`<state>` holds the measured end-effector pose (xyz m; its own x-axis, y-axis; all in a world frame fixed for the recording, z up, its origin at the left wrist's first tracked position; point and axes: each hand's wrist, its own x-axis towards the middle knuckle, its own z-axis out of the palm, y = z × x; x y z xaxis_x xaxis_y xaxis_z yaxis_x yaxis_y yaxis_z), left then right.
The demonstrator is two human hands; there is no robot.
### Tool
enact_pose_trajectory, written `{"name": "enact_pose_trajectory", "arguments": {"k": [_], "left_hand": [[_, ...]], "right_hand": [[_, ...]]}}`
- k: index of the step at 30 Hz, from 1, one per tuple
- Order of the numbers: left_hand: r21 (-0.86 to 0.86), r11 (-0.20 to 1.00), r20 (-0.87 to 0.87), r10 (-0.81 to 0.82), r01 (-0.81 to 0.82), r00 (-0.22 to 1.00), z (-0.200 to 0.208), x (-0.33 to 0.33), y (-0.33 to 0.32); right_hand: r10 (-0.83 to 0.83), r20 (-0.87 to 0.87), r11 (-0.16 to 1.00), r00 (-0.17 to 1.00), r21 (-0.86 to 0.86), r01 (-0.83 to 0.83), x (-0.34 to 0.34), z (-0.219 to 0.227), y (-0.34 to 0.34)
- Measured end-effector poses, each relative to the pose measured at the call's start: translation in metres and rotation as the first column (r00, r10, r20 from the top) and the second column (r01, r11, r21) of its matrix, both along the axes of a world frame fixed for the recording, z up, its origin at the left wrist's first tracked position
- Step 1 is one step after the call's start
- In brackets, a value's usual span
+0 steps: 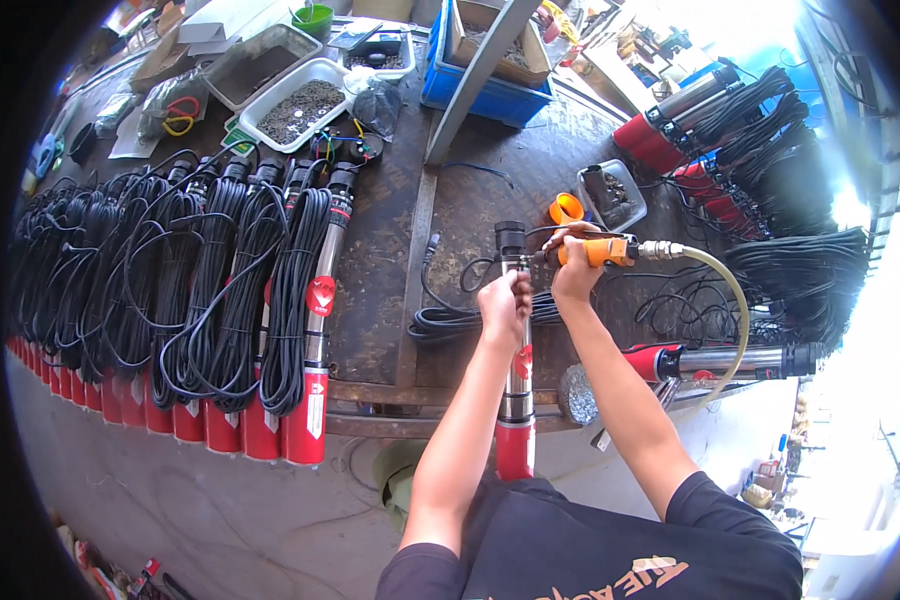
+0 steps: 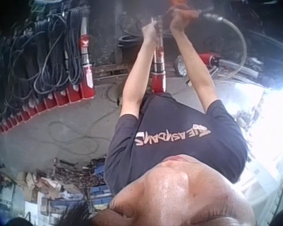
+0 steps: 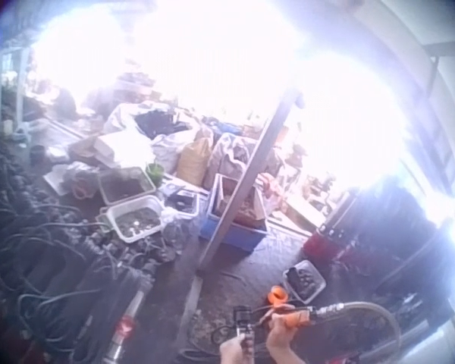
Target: The person assembles water pumps by securing metal components and attaching black cable bundles using a pneumatic screwdriver.
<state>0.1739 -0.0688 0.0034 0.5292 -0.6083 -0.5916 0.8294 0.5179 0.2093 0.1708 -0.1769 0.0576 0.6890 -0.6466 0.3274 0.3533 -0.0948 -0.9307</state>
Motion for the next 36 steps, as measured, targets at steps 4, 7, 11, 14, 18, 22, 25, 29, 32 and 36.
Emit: {"name": "enact_pose_trajectory", "arguments": {"k": [4, 7, 11, 14, 18, 22, 25, 29, 32, 36], "left_hand": [[0.259, 0.965, 0.263, -0.02, -0.051, 0.964, -0.001, -0.038, 0.042], [0.526, 0.833, 0.44, -0.094, -0.172, 0.893, -0.021, -0.07, 0.063], [0.743, 0.647, 0.522, -0.4, -0.172, 0.753, -0.037, -0.132, 0.085], [0.776, 0.61, 0.562, -0.551, -0.161, 0.617, -0.029, -0.167, 0.086], [0.839, 0.509, 0.528, -0.681, -0.19, 0.508, -0.018, -0.177, 0.077], [0.839, 0.51, 0.521, -0.649, -0.191, 0.555, -0.02, -0.18, 0.067], [0.827, 0.532, 0.532, -0.634, -0.182, 0.561, -0.022, -0.182, 0.067], [0.821, 0.53, 0.549, -0.63, -0.213, 0.55, -0.022, -0.184, 0.066], [0.855, 0.451, 0.517, -0.686, -0.258, 0.512, -0.019, -0.185, 0.066], [0.886, 0.374, 0.463, -0.737, -0.273, 0.492, -0.018, -0.188, 0.065]], "right_hand": [[-0.061, 0.035, 0.998, 0.998, 0.006, 0.061, 0.0, -0.001, 0.008], [-0.073, 0.062, 0.997, 0.995, 0.011, 0.073, -0.002, -0.003, 0.008], [-0.06, 0.117, 0.998, 0.991, 0.026, 0.057, -0.003, -0.007, 0.004], [-0.031, 0.109, 0.999, 0.994, 0.029, 0.028, -0.005, -0.009, 0.001], [0.044, 0.045, 0.997, 0.998, -0.071, -0.041, -0.005, -0.008, 0.005], [0.057, -0.062, 0.997, 0.996, -0.046, -0.059, -0.004, -0.001, 0.007], [0.032, -0.019, 0.998, 0.999, -0.047, -0.033, 0.01, 0.0, 0.005], [-0.067, 0.039, 0.998, 0.997, -0.012, 0.068, 0.016, -0.002, 0.006], [-0.057, 0.045, 0.998, 0.997, 0.0, 0.057, 0.015, -0.002, 0.008], [-0.024, 0.025, 0.999, 0.999, -0.021, 0.024, 0.015, -0.005, 0.008]]}}
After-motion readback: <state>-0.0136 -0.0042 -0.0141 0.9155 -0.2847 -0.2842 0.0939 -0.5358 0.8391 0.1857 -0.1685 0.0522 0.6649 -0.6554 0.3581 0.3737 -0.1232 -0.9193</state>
